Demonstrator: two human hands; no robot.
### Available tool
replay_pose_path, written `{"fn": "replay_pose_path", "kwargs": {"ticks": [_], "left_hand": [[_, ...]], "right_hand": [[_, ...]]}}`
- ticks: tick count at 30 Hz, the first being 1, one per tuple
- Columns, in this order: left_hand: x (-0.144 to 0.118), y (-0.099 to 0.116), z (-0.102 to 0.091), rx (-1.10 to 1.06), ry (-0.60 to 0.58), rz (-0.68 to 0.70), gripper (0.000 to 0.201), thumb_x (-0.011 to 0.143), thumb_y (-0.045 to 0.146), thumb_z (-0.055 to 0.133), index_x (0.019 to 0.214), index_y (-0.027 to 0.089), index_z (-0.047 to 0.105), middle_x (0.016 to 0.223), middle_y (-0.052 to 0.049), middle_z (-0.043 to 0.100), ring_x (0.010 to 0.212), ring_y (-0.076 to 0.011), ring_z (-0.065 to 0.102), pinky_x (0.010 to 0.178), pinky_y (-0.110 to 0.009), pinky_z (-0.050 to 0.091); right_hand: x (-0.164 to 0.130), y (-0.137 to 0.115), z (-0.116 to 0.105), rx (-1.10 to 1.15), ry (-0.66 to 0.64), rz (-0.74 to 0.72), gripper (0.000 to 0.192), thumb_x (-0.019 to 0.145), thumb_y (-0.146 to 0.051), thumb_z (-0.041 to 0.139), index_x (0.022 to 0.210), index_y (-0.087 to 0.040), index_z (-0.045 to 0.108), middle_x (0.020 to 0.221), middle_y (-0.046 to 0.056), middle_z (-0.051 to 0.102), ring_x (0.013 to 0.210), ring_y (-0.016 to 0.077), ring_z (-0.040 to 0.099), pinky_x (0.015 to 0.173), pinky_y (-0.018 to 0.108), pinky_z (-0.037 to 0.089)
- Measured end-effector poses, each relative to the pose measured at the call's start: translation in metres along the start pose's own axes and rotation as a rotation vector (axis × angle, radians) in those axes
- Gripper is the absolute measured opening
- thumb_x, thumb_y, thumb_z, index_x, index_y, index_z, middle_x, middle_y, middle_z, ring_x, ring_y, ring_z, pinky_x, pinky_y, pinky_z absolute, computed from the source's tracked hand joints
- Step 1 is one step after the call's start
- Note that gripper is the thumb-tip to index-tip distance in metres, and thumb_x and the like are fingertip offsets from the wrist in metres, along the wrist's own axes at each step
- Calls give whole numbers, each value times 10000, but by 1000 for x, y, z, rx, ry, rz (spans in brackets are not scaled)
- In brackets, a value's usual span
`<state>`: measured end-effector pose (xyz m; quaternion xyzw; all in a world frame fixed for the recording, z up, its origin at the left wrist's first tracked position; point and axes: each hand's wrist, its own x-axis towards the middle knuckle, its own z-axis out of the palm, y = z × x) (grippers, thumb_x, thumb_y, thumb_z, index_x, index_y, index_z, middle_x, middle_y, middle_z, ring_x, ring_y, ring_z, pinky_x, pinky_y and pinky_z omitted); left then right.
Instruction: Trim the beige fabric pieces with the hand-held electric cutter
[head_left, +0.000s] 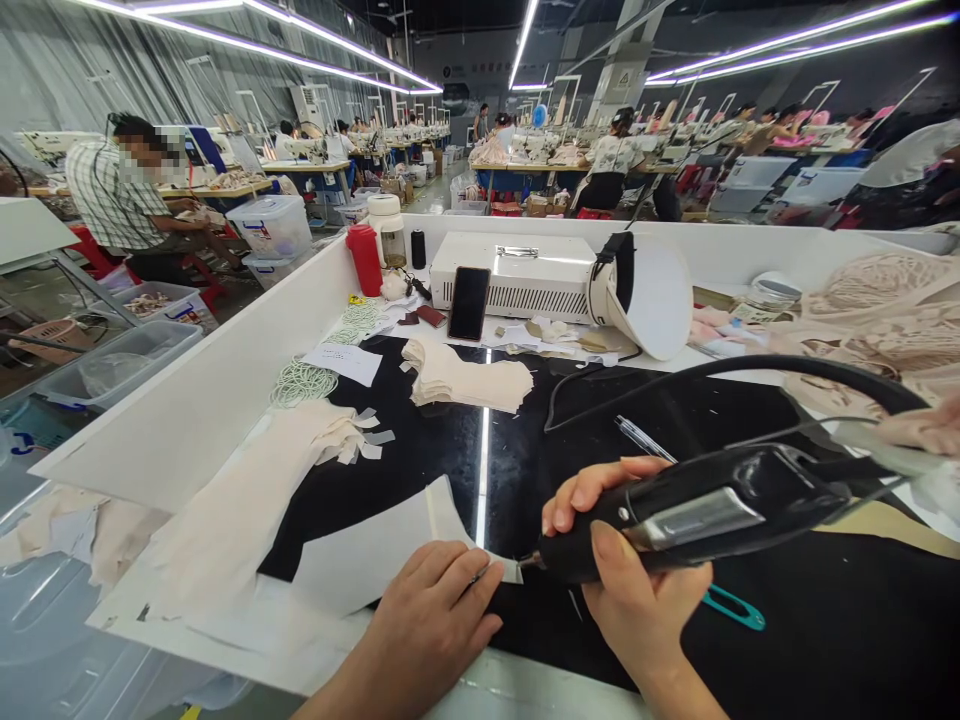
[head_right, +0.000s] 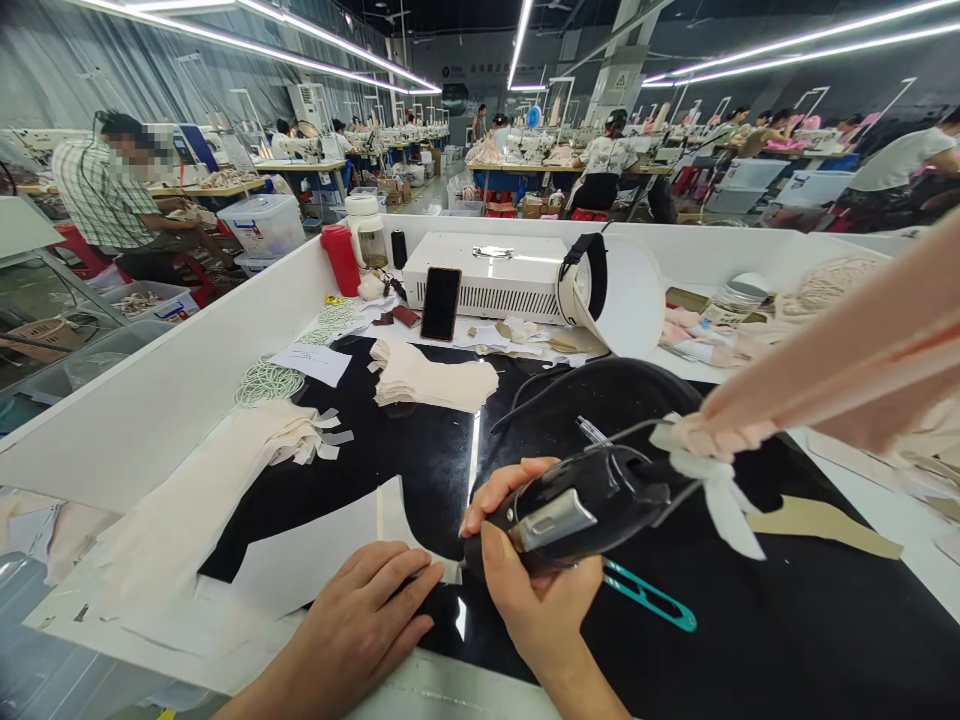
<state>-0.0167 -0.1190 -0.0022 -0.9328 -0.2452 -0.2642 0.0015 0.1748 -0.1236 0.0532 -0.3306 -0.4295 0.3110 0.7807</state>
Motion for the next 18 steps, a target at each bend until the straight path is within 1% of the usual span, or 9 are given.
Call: {"fn": "replay_pose_path", "kwargs": {"ticks": [8, 15, 18], "left_hand": [[1, -3, 1, 14, 19, 5, 371, 1185, 276, 360, 1251, 113, 687, 1122, -84, 744, 1023, -222, 700, 906, -367, 610], [2, -4, 1, 7, 5, -4, 348, 1178, 276, 382, 1261, 124, 684, 1137, -91, 745, 1033, -225, 702, 916, -373, 617], [0, -4, 2, 1, -8, -11, 316, 1167, 278, 424, 1275, 124, 678, 1145, -98, 740, 1046, -227, 701, 926, -377, 619]], "right_hand": [[-1, -4, -1, -19, 3, 0, 354, 931, -295, 816, 1231, -296, 629, 868, -24, 638, 662, 154, 650, 586, 319, 604], [-4, -5, -1, -17, -13, -7, 339, 934, -288, 811, 1223, -290, 633, 862, -18, 649, 669, 156, 655, 592, 315, 616], [-3, -5, 1, -20, -9, 2, 327, 938, -287, 810, 1215, -296, 637, 857, -19, 652, 661, 154, 655, 584, 309, 614]]}}
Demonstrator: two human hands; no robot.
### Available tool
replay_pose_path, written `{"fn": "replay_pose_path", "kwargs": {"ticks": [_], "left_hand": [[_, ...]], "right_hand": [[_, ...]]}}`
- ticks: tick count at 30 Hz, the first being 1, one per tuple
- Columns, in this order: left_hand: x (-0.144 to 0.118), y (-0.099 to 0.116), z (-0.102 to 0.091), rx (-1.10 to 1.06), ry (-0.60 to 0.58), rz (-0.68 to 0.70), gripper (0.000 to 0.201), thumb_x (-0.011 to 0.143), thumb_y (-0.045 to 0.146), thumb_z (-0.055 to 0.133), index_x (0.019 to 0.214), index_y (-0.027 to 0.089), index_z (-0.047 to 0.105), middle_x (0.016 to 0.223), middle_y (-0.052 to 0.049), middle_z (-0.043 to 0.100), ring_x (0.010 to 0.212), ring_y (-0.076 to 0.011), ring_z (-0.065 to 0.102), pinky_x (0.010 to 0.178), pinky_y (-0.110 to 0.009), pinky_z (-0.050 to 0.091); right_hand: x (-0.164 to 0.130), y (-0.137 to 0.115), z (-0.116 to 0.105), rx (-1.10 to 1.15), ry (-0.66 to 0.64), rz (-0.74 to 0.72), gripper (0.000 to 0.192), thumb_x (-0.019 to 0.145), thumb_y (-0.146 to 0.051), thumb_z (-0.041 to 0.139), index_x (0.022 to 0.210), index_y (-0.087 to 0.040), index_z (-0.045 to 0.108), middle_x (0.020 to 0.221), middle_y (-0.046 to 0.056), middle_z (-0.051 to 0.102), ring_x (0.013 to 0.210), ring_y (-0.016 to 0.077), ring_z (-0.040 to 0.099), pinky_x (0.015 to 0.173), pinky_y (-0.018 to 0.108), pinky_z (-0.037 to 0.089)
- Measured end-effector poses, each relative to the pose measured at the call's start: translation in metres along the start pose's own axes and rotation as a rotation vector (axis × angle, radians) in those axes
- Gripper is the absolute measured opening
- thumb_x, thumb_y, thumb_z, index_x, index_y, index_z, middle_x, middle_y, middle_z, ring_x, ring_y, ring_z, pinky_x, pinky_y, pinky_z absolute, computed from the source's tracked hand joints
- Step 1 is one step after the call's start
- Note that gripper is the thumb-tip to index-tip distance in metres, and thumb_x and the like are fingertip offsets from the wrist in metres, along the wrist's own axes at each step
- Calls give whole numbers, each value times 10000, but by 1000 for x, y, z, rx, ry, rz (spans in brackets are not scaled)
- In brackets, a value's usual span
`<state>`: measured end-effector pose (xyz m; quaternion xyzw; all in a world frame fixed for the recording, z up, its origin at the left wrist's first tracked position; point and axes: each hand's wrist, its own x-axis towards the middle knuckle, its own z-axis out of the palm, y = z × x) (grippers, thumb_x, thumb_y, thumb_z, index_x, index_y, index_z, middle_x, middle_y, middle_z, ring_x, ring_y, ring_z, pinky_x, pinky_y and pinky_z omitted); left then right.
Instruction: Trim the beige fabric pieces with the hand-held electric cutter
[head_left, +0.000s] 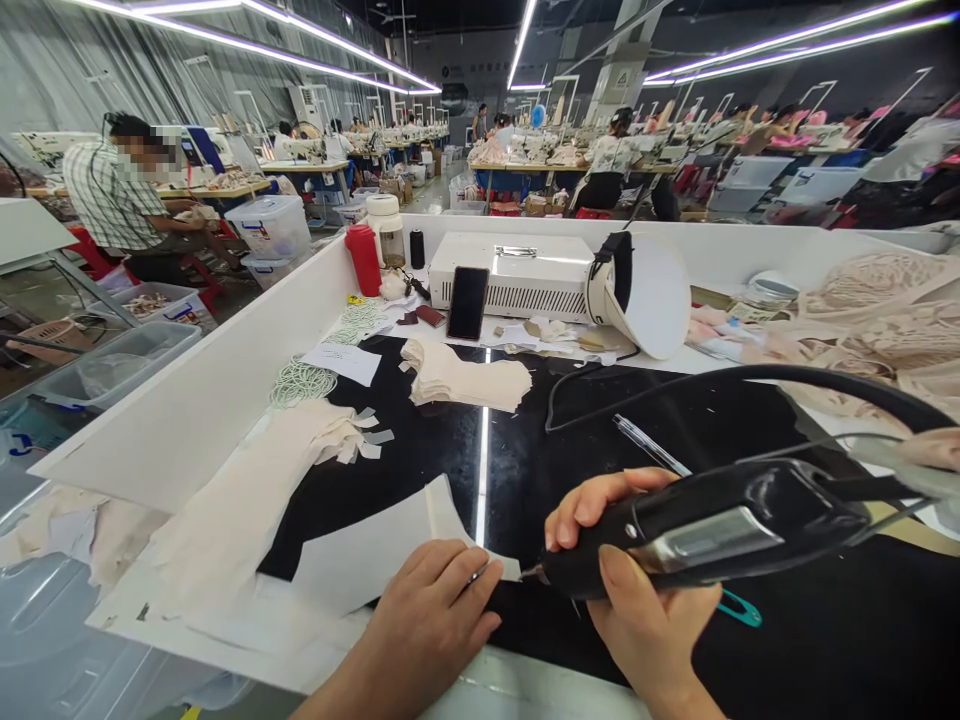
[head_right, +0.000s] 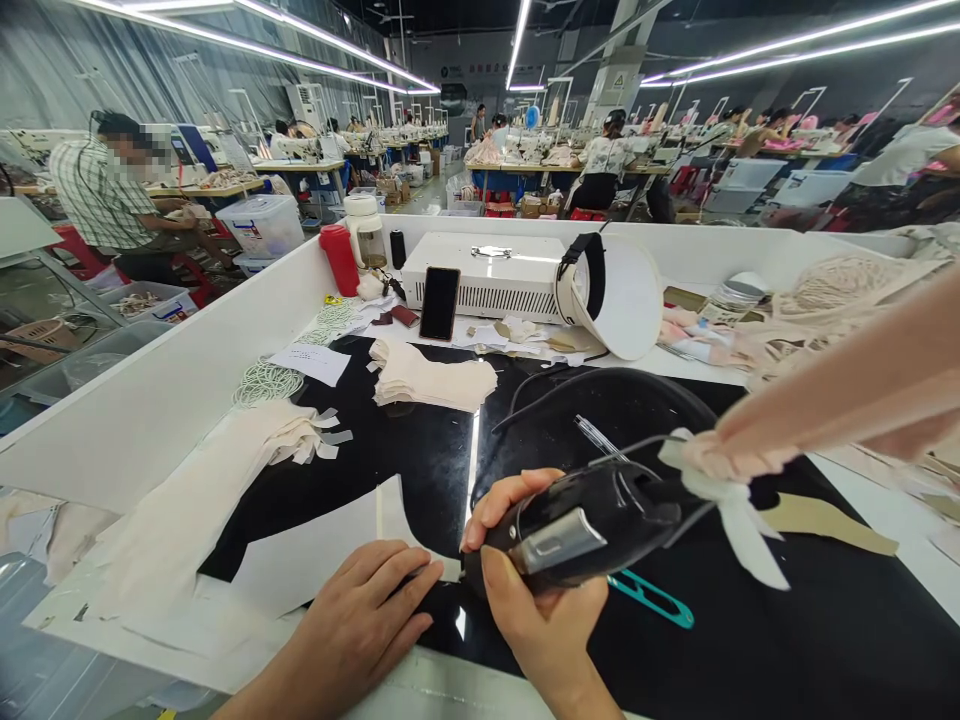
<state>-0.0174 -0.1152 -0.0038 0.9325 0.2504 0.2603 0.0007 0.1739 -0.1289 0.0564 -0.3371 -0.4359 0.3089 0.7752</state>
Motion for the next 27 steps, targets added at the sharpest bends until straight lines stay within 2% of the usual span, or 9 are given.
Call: {"fn": "replay_pose_path", "kwargs": {"ticks": [3, 7, 16, 27], "left_hand": [[0, -1, 0, -2, -10, 2, 294, 1155, 277, 460, 1286, 123, 673, 1154, -102, 737, 1057, -231, 705, 936, -378, 620], [0, -2, -2, -17, 3, 6, 323, 1167, 263, 410, 1288, 113, 669, 1175, -101, 751, 1068, -232, 722, 942, -389, 628], [-10, -7, -3, 7, -23, 29, 346, 1178, 282, 402, 1303, 122, 683, 1329, -90, 747, 1231, -233, 715, 1083, -421, 612], [-11, -8, -4, -17, -23, -1, 323, 1171, 279, 429, 1313, 139, 683, 1330, -94, 745, 1227, -247, 719, 1059, -456, 633]], "right_hand": [[1, 0, 0, 1, 0, 7, 313, 945, -281, 806, 1208, -305, 638, 853, -22, 654, 657, 154, 657, 578, 309, 614], [0, 1, -2, -11, -9, -3, 337, 939, -300, 821, 1220, -302, 634, 870, -19, 650, 672, 150, 653, 596, 309, 613], [-1, -1, -6, -22, -20, -1, 303, 943, -294, 811, 1199, -305, 649, 869, -16, 635, 675, 155, 641, 599, 316, 609], [-1, 1, -12, -30, -21, 13, 345, 927, -277, 810, 1222, -305, 634, 871, -13, 632, 681, 170, 633, 585, 328, 585]]}}
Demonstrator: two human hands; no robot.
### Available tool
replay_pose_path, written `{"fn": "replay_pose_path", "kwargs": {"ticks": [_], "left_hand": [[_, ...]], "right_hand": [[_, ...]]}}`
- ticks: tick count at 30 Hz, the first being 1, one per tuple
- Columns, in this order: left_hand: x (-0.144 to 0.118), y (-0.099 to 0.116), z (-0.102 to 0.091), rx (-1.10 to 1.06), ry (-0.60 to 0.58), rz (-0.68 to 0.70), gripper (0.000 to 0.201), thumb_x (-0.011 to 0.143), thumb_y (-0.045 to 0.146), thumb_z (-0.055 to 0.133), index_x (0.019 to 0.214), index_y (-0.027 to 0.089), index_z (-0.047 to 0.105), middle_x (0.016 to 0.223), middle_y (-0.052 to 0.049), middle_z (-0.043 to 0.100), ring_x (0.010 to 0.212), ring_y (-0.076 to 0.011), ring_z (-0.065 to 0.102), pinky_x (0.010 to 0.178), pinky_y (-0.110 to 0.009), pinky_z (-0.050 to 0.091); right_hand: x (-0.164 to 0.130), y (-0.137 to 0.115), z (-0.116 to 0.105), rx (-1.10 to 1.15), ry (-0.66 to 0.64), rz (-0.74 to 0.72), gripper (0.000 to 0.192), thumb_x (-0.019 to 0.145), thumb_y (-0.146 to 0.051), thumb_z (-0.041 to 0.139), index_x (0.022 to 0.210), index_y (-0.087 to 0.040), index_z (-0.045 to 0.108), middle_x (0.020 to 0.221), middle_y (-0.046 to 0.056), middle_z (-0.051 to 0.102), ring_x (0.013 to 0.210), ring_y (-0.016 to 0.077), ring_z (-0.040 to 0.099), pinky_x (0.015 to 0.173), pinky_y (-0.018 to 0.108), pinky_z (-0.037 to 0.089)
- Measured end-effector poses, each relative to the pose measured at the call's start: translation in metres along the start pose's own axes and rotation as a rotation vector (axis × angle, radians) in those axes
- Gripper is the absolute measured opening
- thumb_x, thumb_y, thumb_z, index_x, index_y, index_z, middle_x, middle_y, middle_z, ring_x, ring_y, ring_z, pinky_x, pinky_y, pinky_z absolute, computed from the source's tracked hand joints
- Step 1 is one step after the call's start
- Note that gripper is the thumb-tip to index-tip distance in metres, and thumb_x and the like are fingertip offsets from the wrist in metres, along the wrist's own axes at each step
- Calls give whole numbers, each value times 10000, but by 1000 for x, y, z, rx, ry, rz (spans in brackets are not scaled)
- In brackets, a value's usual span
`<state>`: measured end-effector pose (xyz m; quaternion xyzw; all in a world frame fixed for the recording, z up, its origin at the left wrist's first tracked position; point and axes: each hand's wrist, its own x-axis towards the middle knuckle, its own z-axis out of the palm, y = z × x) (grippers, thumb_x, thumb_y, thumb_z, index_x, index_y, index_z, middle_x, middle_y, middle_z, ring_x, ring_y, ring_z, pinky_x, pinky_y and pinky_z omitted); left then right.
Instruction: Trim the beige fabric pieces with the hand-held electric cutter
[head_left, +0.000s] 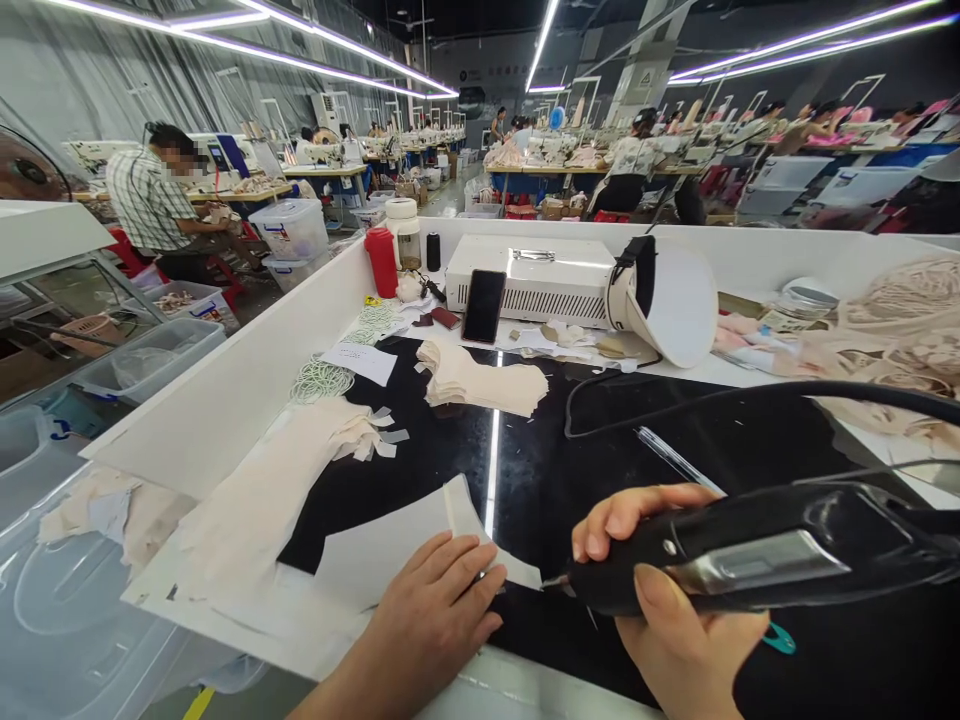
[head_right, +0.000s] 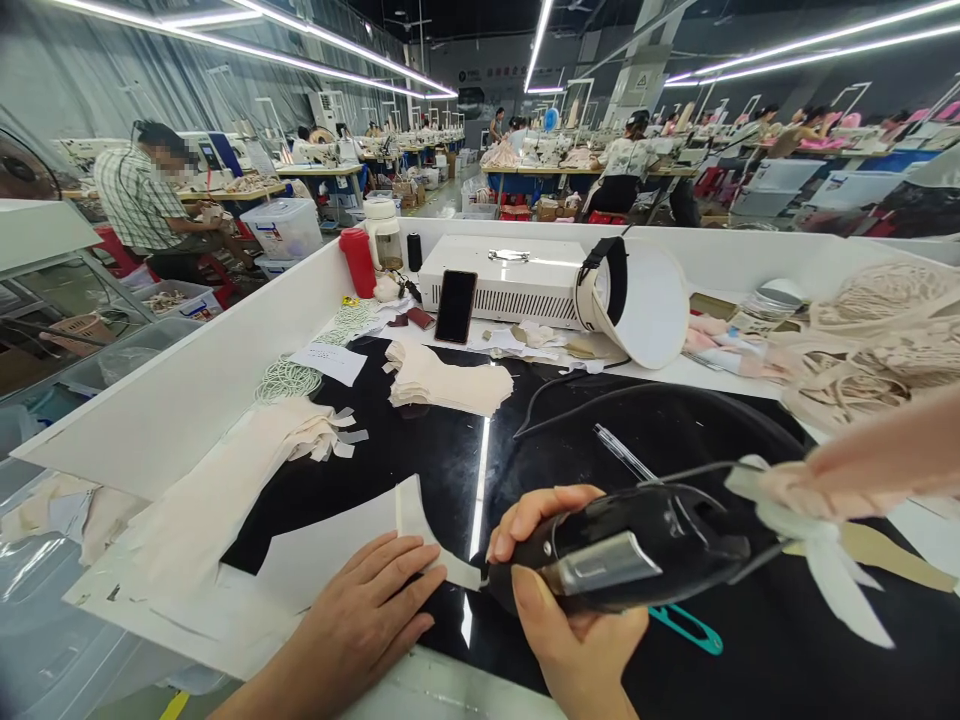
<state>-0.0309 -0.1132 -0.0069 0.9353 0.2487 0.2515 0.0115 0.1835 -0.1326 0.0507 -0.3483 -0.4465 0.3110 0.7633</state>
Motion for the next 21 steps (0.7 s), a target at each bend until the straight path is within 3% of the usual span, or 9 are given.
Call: {"fn": "replay_pose_path", "kwargs": {"ticks": [10, 21], "left_hand": [[0, 3, 5, -7, 27, -22, 295, 1166, 285, 456, 1301, 148, 679, 1322, -77, 743, 1233, -241, 707, 1073, -448, 620], [-3, 6, 19, -16, 68, -49, 325, 1177, 336, 434, 1310, 157, 670, 1325, -47, 734, 1234, -226, 697, 1111, -423, 572]], "right_hand": [[15, -2, 21, 77, 103, -15, 332, 841, -296, 894, 1103, -269, 693, 794, -22, 663, 622, 160, 627, 532, 299, 576], [16, 16, 30, 77, 46, -1, 282, 885, -260, 855, 1110, -277, 684, 823, -38, 655, 661, 144, 650, 599, 297, 626]]}}
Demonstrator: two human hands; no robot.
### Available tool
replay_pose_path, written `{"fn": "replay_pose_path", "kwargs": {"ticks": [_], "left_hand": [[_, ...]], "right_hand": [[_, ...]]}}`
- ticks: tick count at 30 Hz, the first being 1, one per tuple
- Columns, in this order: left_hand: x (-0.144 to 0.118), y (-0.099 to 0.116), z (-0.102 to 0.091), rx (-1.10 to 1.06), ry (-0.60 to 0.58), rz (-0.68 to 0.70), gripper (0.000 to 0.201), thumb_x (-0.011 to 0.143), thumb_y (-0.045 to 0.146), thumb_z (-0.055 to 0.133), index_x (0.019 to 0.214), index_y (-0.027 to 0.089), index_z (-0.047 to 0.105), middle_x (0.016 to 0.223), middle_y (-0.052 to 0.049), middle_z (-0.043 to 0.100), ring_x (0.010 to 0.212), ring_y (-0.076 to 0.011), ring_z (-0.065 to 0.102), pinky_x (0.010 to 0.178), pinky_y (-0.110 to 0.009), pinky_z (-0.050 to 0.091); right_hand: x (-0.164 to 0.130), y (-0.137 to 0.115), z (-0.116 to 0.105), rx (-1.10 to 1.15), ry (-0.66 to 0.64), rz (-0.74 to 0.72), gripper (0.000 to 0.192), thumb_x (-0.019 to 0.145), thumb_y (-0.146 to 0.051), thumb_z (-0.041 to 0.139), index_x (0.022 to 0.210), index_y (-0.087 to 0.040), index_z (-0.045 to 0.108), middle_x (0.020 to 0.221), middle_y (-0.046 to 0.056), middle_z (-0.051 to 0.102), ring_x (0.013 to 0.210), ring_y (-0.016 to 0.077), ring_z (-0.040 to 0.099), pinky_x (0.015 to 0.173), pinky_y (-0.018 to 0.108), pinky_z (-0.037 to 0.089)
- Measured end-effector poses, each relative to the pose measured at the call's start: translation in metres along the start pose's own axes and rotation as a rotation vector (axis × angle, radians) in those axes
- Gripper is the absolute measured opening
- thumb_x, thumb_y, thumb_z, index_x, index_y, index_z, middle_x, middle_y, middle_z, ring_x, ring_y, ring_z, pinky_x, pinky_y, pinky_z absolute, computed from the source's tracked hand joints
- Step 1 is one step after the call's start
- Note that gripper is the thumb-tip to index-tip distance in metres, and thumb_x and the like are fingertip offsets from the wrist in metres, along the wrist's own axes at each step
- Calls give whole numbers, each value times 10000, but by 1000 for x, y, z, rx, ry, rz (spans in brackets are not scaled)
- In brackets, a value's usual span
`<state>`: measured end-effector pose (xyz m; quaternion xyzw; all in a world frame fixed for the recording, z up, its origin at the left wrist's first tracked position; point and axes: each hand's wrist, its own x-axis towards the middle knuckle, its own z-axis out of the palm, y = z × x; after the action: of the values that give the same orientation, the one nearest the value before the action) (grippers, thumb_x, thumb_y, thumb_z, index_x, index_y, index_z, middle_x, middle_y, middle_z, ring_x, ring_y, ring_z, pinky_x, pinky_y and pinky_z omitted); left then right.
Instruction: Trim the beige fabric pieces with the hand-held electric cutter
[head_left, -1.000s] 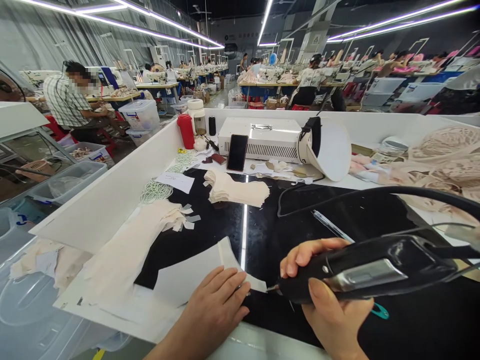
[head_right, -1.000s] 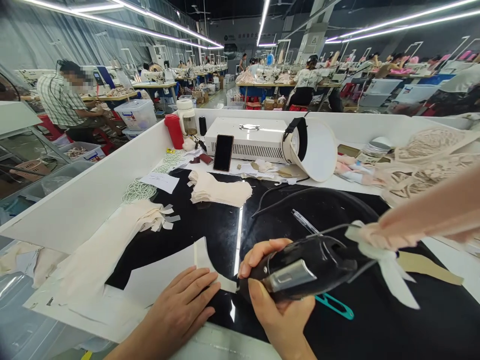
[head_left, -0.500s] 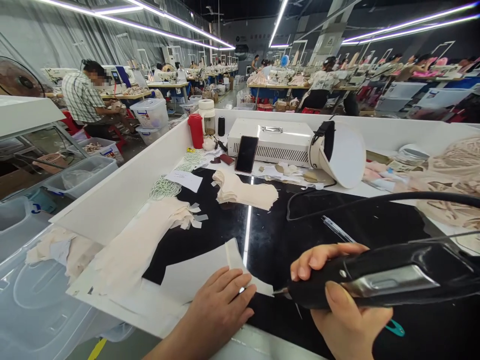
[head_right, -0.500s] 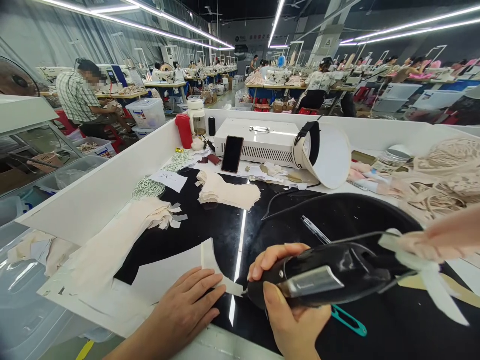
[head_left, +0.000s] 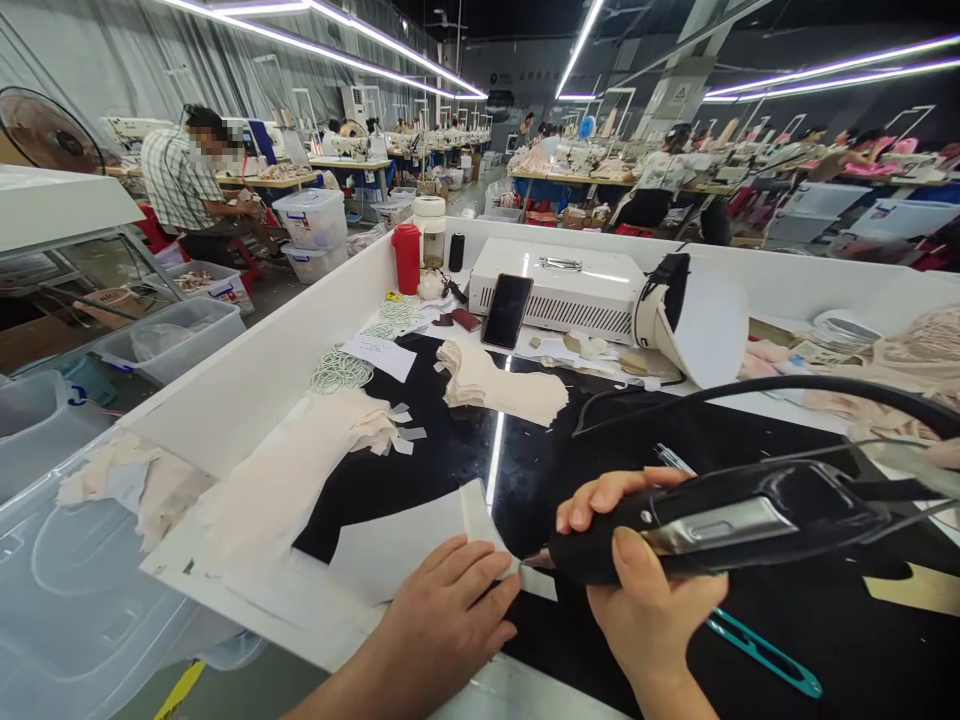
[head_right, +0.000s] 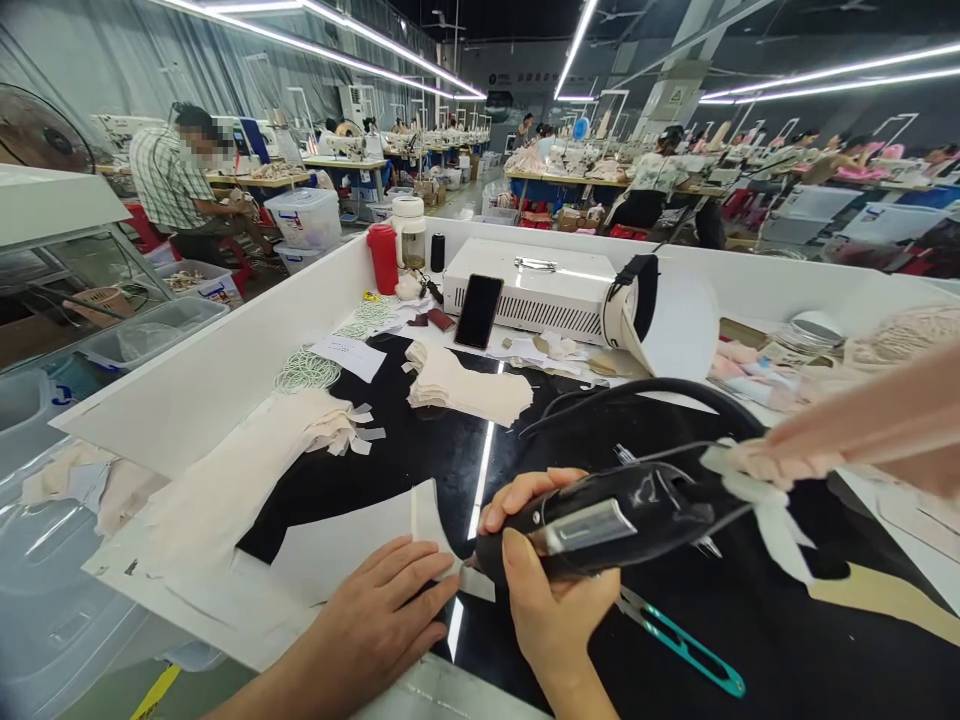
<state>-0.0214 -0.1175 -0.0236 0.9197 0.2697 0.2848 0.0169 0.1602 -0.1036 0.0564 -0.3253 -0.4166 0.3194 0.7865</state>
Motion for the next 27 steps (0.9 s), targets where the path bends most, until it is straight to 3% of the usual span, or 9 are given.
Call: {"fn": "replay_pose_path", "kwargs": {"ticks": [9, 16, 27], "left_hand": [[0, -1, -2, -7, -9, 1, 313, 1172, 326, 446, 1313, 158, 670, 1324, -57, 733, 1233, -229, 698, 1111, -425, 576], [2, 0, -5, 4, -5, 15, 323, 1177, 299, 412, 1282, 150, 678, 1302, -67, 742, 1219, -234, 709, 1081, -435, 607], [3, 0, -9, 14, -3, 18, 321, 1177, 278, 402, 1267, 147, 680, 1288, -71, 751, 1201, -237, 725, 1053, -432, 632]], "right_hand": [[-2, 1, -2, -40, -8, 1, 280, 916, -227, 814, 1144, -285, 662, 833, -32, 659, 667, 147, 652, 599, 304, 623], [-1, -11, -8, -27, 73, -34, 371, 831, -301, 887, 1131, -279, 669, 792, -38, 661, 621, 155, 626, 542, 296, 603], [-4, -5, -14, -94, 21, -33, 270, 902, -270, 817, 1120, -279, 659, 832, -29, 636, 656, 154, 635, 577, 305, 596]]}}
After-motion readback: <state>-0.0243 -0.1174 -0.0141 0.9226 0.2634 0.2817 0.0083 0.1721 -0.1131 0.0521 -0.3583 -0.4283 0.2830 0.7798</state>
